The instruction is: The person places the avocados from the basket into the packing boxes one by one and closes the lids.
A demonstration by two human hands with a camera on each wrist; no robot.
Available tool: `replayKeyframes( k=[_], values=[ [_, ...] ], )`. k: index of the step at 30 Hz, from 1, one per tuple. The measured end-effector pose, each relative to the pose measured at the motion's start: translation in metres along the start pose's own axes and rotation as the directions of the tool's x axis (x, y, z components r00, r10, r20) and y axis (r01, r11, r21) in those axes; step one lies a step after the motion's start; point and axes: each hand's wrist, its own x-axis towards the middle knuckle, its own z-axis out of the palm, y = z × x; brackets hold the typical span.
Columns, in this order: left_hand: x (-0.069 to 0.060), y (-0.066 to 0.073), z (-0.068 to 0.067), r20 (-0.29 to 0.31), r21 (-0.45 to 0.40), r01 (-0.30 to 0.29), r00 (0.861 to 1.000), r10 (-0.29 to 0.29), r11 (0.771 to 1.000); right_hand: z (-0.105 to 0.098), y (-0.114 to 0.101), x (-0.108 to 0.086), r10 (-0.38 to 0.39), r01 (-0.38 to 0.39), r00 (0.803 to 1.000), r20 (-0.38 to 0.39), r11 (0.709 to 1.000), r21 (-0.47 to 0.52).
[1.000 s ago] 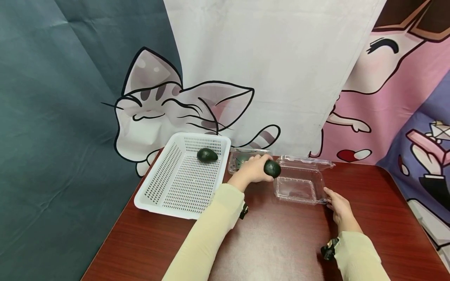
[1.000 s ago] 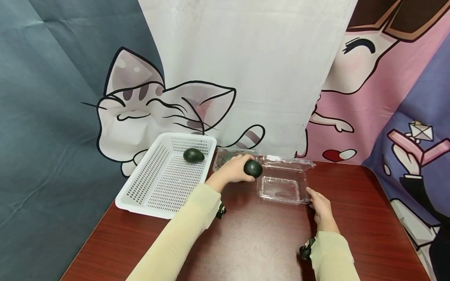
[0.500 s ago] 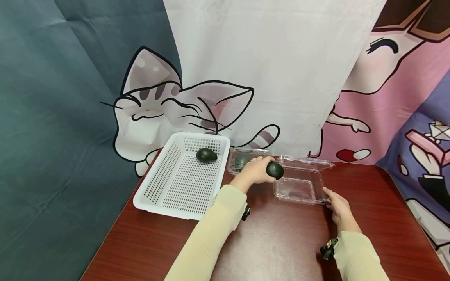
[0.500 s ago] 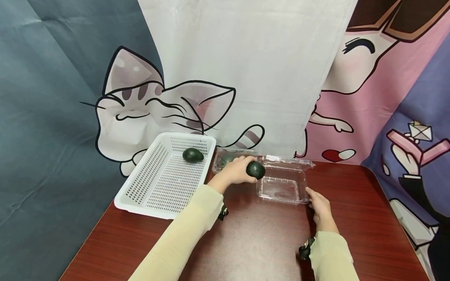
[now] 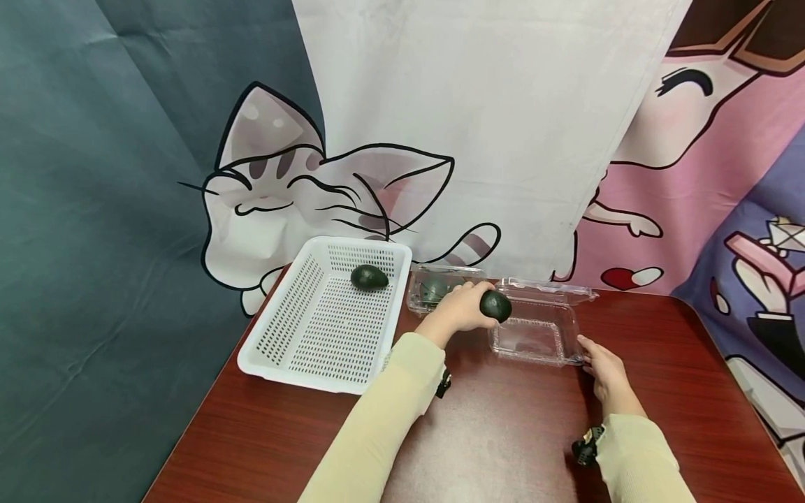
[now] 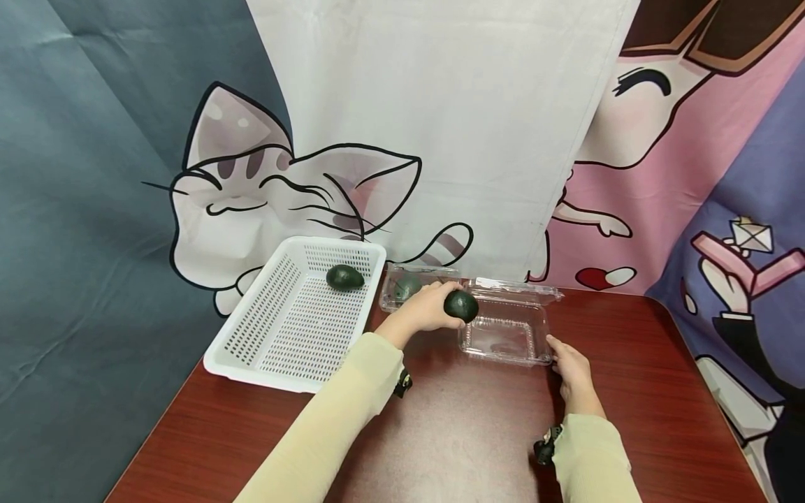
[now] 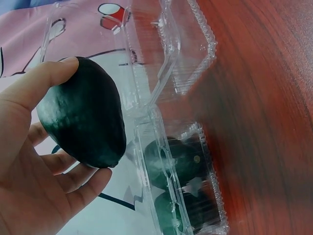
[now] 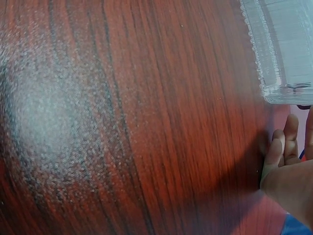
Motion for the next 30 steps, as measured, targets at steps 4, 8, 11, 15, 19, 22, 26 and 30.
replayKeyframes(
  k=[4,8,11,15,19,22,26,30],
  values=[
    [0.000,0.000,0.004,0.011,0.001,0.004,1.000,-0.004,1.000,0.000,0.000,0.000,0.002,-0.002,1.000,-0.003,1.000,-0.010],
    [0.000,0.001,0.005,0.010,0.001,0.004,1.000,-0.004,1.000,0.000,0.000,0.000,0.004,-0.004,1.000,0.000,1.000,-0.010],
    [0.000,0.002,0.005,0.005,0.005,0.002,1.000,-0.002,1.000,0.001,0.000,0.000,0.003,-0.003,1.000,-0.001,1.000,-0.003],
    [0.001,0.004,0.007,0.005,0.017,-0.001,1.000,0.001,1.000,0.001,0.000,-0.001,0.000,0.000,1.000,-0.015,1.000,0.003],
    [0.001,0.006,0.008,0.016,0.013,0.005,1.000,-0.005,1.000,0.002,0.001,-0.001,-0.005,0.005,1.000,-0.017,1.000,-0.002],
    [0.002,0.008,0.008,0.019,0.016,0.008,1.000,-0.009,1.000,0.002,0.001,0.000,-0.005,0.005,1.000,-0.017,1.000,0.007],
    [0.004,0.010,0.008,0.018,0.040,0.008,1.000,-0.009,0.999,0.002,0.001,0.000,-0.001,0.001,0.999,-0.032,1.000,0.023],
    [0.006,0.013,0.009,0.023,0.041,0.017,1.000,-0.018,0.999,0.002,0.001,-0.001,0.004,-0.003,0.999,-0.041,1.000,0.027]
  ],
)
